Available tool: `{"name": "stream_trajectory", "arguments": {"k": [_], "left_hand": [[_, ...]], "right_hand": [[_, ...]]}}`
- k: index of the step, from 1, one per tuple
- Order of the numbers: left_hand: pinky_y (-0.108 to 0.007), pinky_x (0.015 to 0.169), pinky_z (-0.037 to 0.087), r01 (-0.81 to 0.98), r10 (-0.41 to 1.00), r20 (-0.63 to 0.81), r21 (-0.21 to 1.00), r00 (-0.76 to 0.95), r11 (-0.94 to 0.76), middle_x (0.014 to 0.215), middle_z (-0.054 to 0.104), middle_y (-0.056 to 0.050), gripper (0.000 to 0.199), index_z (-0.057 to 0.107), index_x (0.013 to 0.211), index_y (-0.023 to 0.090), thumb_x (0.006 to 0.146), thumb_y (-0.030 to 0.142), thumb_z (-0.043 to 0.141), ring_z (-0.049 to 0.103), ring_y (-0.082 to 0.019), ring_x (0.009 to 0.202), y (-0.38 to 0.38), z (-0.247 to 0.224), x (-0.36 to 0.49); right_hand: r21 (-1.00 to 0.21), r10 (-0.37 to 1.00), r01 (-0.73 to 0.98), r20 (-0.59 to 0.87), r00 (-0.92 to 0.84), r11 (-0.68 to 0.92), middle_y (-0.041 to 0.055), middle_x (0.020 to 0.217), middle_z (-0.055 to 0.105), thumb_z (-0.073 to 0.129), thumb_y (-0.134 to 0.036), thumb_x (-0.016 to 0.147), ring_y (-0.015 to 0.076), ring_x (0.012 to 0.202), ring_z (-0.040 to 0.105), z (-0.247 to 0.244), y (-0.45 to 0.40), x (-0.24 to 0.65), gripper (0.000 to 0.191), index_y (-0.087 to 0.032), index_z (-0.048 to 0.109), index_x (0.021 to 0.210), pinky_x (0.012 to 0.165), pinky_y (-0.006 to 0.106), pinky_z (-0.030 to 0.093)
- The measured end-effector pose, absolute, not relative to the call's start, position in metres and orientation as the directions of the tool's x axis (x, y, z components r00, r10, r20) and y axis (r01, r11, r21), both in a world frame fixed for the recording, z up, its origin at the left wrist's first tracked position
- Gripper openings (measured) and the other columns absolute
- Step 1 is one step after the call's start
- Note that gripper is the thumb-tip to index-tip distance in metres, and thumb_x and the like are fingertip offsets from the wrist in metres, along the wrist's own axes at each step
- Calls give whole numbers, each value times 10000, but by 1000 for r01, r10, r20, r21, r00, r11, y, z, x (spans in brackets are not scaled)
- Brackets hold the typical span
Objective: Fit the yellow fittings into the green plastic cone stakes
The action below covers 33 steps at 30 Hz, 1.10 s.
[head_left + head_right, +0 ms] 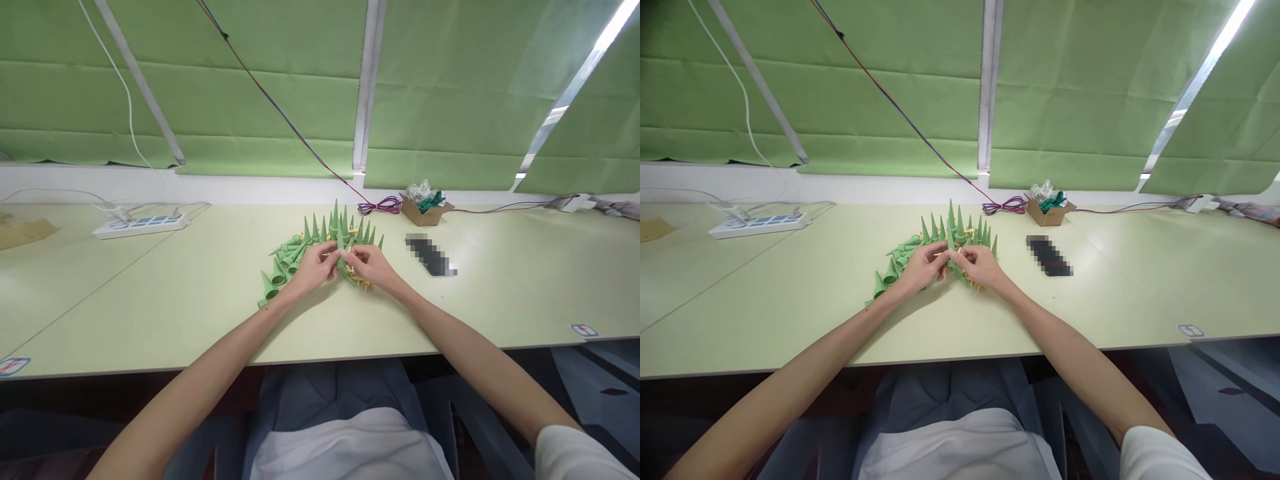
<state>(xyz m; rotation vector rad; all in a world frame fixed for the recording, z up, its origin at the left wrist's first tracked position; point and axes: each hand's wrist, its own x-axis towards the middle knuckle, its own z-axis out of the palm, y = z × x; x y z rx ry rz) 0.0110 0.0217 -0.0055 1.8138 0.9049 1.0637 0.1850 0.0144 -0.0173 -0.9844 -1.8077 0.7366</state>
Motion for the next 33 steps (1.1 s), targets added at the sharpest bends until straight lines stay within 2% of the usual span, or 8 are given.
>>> {"name": "stream_trajectory", "arguments": {"k": [6,12,22,33], "left_hand": [[-231,406,328,157,864,329,898,381,-411,483,474,43,358,592,840,171,891,525,568,435,-108,397,22,-7,11],[-236,437,346,171,853,347,883,389,-437,499,462,39,397,512,716,180,917,522,523,463,-109,425,21,-6,9],[-238,456,338,194,837,361,863,410,-467,501,452,48,412,497,702,179,935,519,499,448,-104,435,23,-10,8],[-247,486,342,233,835,351,848,424,-475,475,444,48,412,500,687,180,955,492,469,438,-110,443,21,-8,8]], "right_hand": [[-845,883,287,377,-279,451,-59,513,349,637,-649,794,75,492,289,-17,12,184,542,-195,415,600,474,246,216],[-855,879,270,356,-318,444,-52,514,400,662,-589,797,78,480,340,-19,10,186,494,-189,446,606,471,239,248],[-820,867,314,382,-321,478,-57,502,371,666,-527,812,75,484,317,-21,9,186,471,-182,446,579,484,240,255],[-778,854,365,414,-314,511,-41,466,372,599,-561,837,86,475,318,-17,5,182,490,-188,454,555,476,251,247]]}}
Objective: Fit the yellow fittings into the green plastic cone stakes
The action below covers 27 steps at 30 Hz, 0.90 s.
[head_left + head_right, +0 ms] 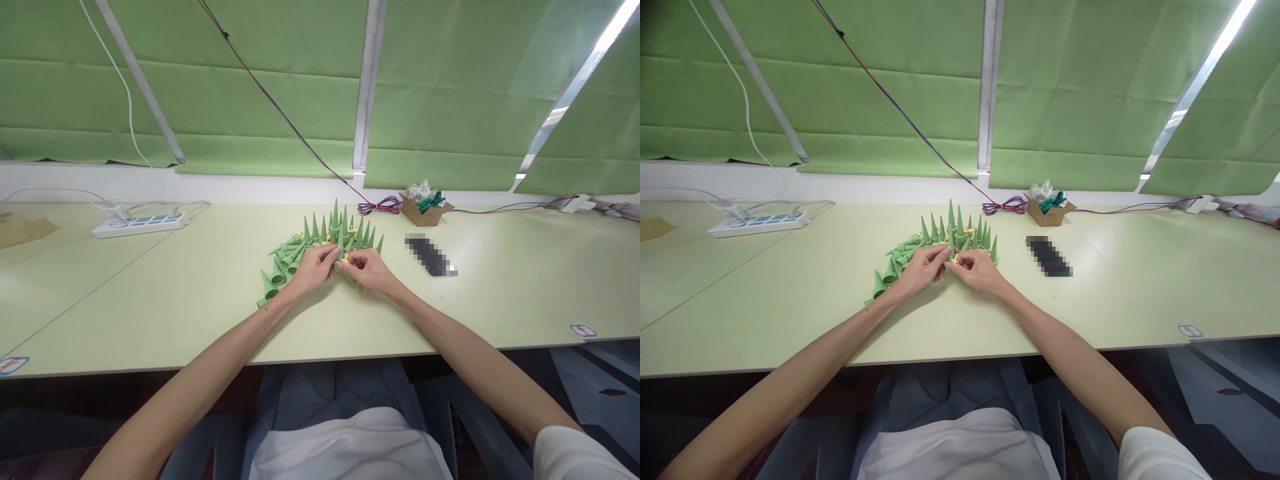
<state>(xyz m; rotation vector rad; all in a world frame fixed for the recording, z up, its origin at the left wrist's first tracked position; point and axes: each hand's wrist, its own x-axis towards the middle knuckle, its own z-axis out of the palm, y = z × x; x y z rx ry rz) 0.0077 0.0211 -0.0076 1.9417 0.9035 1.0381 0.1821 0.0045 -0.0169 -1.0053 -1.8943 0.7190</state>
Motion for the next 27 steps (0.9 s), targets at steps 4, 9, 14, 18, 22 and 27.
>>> {"name": "stream_trajectory", "arguments": {"k": [4,9,14,18,22,27], "left_hand": [[-248,497,344,254,826,346,836,444,-486,472,450,44,419,501,682,181,961,491,458,431,-113,450,22,-8,7],[-249,501,337,266,818,342,826,463,-496,468,447,44,429,525,705,178,962,512,446,419,-117,452,23,-9,7],[-246,512,334,277,806,349,811,478,-516,468,438,43,457,485,664,179,957,527,450,408,-112,460,24,-10,7],[-244,514,333,289,799,343,802,493,-522,475,437,42,461,483,663,178,963,525,436,403,-112,471,24,-10,6],[-245,517,336,302,800,338,796,496,-524,472,435,40,473,487,663,178,963,539,426,406,-116,476,24,-9,6],[-246,519,338,312,793,340,785,506,-536,469,436,39,475,490,657,177,961,536,430,410,-117,480,24,-9,7]], "right_hand": [[-750,837,378,447,-315,543,-40,468,366,593,-513,837,87,486,305,-18,5,181,469,-193,426,537,479,249,252],[-702,812,411,478,-334,582,-46,464,336,574,-426,831,90,501,290,-17,5,180,429,-199,383,521,496,252,264],[-663,795,440,501,-342,606,-52,468,325,570,-351,796,86,498,289,-16,5,179,382,-199,357,518,518,260,262],[-647,791,455,504,-347,612,-54,467,323,559,-318,780,83,492,291,-16,5,178,361,-201,338,519,525,260,263],[-625,785,475,509,-353,619,-55,467,319,556,-305,768,83,495,288,-16,6,178,356,-202,323,519,533,259,268],[-612,783,489,505,-363,621,-53,461,330,550,-298,755,84,489,291,-17,7,179,351,-202,316,512,527,256,269]]}}
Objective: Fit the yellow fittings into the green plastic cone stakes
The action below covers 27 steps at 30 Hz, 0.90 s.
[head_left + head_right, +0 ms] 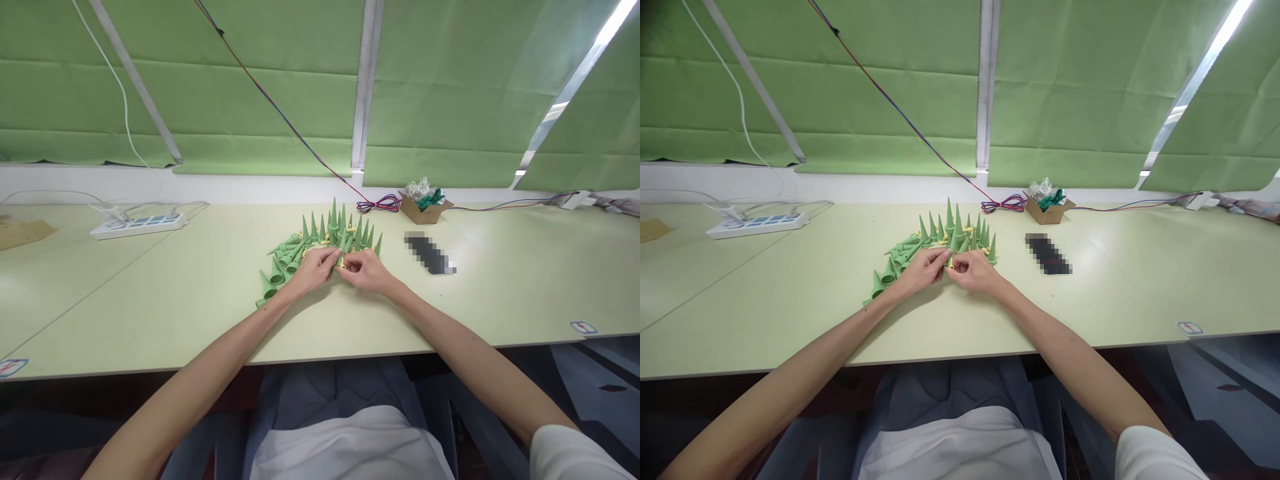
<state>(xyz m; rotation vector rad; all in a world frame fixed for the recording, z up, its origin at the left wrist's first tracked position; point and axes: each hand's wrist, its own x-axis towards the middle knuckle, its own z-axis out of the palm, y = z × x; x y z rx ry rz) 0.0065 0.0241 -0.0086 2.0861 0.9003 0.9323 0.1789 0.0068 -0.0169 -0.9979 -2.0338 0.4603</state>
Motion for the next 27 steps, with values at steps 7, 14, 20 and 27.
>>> {"name": "stream_trajectory", "arguments": {"k": [7,14,20,27], "left_hand": [[-246,505,338,302,799,337,796,498,-524,473,433,39,478,467,655,181,963,545,425,410,-112,468,22,-9,8],[-248,457,340,233,848,283,879,449,-416,476,446,43,476,460,691,190,961,580,416,440,-111,420,22,-10,10],[-237,433,354,178,863,247,918,441,-353,481,473,41,496,439,693,193,945,620,433,463,-107,403,22,-10,10],[-220,428,367,176,850,219,925,479,-337,538,465,46,466,525,782,175,939,608,462,481,-95,417,18,-4,9]], "right_hand": [[-602,778,494,511,-366,628,-53,463,338,552,-305,762,82,483,295,-16,6,179,352,-201,321,517,529,257,262],[-620,778,471,521,-350,628,-50,484,345,596,-417,825,87,504,299,-13,4,179,454,-200,332,527,537,268,253],[-624,765,444,542,-346,643,-68,471,299,610,-510,839,76,489,263,-15,6,179,529,-198,321,524,535,268,255],[-615,752,433,552,-361,659,-67,470,312,601,-523,849,73,483,263,-16,7,181,529,-194,341,527,513,254,247]]}}
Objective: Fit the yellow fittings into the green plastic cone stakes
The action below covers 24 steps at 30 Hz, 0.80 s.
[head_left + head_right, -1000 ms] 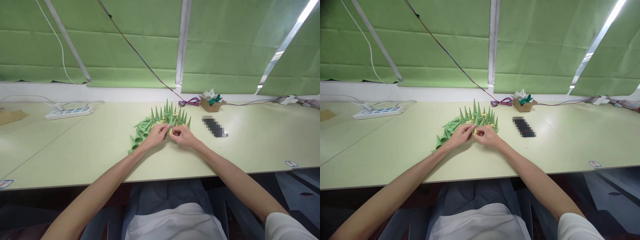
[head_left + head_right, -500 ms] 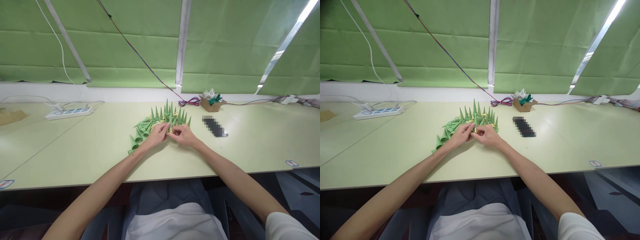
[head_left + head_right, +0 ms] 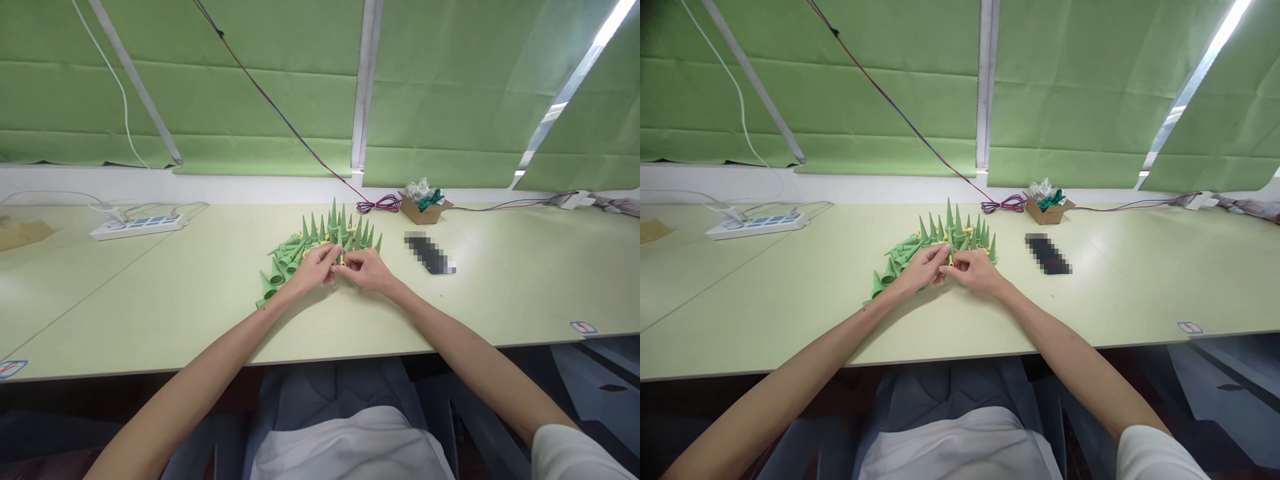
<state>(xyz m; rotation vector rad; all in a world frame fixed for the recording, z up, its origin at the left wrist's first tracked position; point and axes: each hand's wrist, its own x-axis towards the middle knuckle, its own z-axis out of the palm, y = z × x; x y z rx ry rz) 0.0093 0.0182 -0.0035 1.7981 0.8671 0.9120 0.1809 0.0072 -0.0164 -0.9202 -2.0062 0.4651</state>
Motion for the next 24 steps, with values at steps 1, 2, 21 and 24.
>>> {"name": "stream_trajectory", "arguments": {"k": [1,2,21,24], "left_hand": [[-218,423,362,177,849,216,925,483,-336,545,467,45,458,524,779,175,934,604,477,486,-95,420,18,-3,9],[-216,418,358,178,847,214,925,486,-336,548,468,45,451,516,767,176,926,599,499,491,-95,422,18,-3,9],[-202,373,304,187,831,211,918,516,-349,523,424,61,448,489,737,181,908,593,534,463,-86,393,23,-10,8],[-204,378,310,187,829,219,915,515,-358,523,426,60,458,497,738,178,910,602,523,454,-83,391,22,-9,8]], "right_hand": [[-613,751,434,549,-366,660,-64,473,323,599,-516,852,74,484,269,-16,7,181,520,-194,348,530,511,252,245],[-610,750,437,547,-371,661,-62,474,331,598,-509,854,75,485,274,-17,7,181,513,-194,351,533,509,250,245],[-582,722,427,531,-444,692,-62,499,313,580,-410,880,82,509,262,-21,10,184,464,-198,320,560,526,254,238],[-585,724,428,527,-445,689,-63,503,308,580,-411,883,81,514,260,-21,10,184,465,-196,321,562,528,255,238]]}}
